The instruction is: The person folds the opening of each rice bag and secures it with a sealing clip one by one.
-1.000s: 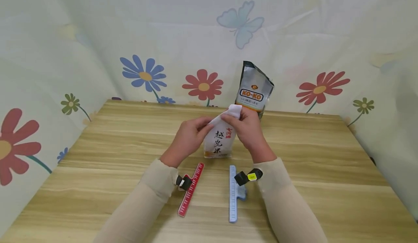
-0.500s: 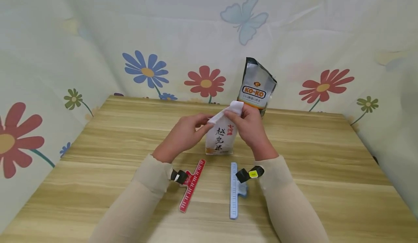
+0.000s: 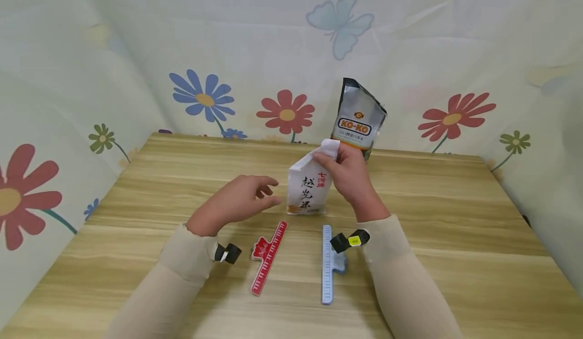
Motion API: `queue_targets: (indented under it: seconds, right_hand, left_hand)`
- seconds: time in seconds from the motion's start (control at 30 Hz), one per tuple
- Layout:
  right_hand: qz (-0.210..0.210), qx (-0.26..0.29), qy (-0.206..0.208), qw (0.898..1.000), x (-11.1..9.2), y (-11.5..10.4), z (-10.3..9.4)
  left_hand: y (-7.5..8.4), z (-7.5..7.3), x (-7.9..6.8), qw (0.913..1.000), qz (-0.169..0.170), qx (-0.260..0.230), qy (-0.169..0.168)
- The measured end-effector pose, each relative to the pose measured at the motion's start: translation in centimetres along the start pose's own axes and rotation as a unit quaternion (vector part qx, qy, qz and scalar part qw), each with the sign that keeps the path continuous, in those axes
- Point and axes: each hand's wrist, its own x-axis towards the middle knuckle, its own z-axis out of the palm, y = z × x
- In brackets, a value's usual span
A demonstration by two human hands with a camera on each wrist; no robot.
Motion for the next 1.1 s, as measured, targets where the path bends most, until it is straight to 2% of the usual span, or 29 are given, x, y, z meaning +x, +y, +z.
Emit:
queue_targets:
  seconds: [0.2, 0.6, 0.93, 1.1]
  right_hand:
    - [0.003, 0.0, -0.004, 1.0, 0.1, 0.1, 0.1]
    - [0.003, 0.001, -0.008, 1.0, 0.1, 0.1, 0.0]
    - [0.002, -0.003, -0.01, 1.0, 0.0, 0.2, -0.1]
    - [0.005, -0.005, -0.011, 1.0, 0.0, 0.3, -0.1]
  left_hand:
    - [-0.2, -0.3, -0.7, 0.9975, -0.001, 0.025, -0.065]
    - [-0.2, -0.1, -1.1, 0.989, -0.039, 0.052, -0.133]
    - [-0.5, 0.9, -1.0, 0.9819, -0.072, 0.058, -0.165]
    - [-0.6, 1.3, -1.1, 0.9821, -0.063, 0.054, -0.169]
